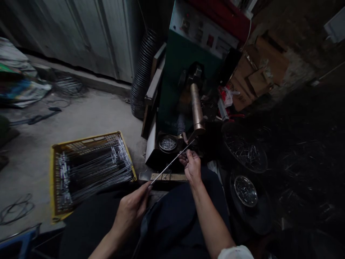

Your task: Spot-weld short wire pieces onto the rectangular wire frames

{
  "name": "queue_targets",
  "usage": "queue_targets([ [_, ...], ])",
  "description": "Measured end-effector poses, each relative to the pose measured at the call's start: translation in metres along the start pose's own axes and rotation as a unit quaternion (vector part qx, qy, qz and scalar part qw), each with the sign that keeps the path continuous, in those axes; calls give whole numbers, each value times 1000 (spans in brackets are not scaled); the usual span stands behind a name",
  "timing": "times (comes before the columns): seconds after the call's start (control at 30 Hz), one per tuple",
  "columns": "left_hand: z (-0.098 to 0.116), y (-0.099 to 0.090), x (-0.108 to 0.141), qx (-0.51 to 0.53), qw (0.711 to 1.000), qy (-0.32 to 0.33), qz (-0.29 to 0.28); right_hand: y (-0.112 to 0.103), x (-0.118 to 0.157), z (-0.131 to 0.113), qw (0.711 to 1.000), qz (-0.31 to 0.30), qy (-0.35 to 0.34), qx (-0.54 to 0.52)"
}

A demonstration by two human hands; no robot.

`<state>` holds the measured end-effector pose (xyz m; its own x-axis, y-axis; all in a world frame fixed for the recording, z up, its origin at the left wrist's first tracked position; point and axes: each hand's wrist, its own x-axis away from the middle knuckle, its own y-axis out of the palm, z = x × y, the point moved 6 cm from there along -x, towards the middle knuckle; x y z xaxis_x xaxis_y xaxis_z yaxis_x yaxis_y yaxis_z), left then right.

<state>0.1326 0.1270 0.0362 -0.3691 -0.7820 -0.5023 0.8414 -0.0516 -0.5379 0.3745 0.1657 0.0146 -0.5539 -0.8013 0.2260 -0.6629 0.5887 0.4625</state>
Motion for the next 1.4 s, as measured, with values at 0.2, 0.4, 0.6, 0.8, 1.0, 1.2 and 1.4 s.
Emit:
queue_targets([
  [0.2,6,-2,-10,-14,1000,-6,10,6,-6,-8,1000,6,0,2],
  [0.4,6,-1,-20,-15,999,-33,-7,8,-15,-9,1000,-6,-1,2],
  [0.6,8,-3,-20,-9,998,-62,-26,9,-15,-9,1000,-13,1,-20],
  [0.8,13,6,-30,3,998,-50,-28,1,-22,-18,997,-31,-33,61],
  [1.0,6,18,-44,-11,997,-66,-45,-8,-37,-27,993,-8,-74,93],
  [1.2,5,14,-51,-18,992,-105,-63,-4,-42,-27,993,-23,-73,92],
  [1.4,2,-5,-45,-34,989,-99,-103,-34,-21,-29,991,-9,-30,127],
])
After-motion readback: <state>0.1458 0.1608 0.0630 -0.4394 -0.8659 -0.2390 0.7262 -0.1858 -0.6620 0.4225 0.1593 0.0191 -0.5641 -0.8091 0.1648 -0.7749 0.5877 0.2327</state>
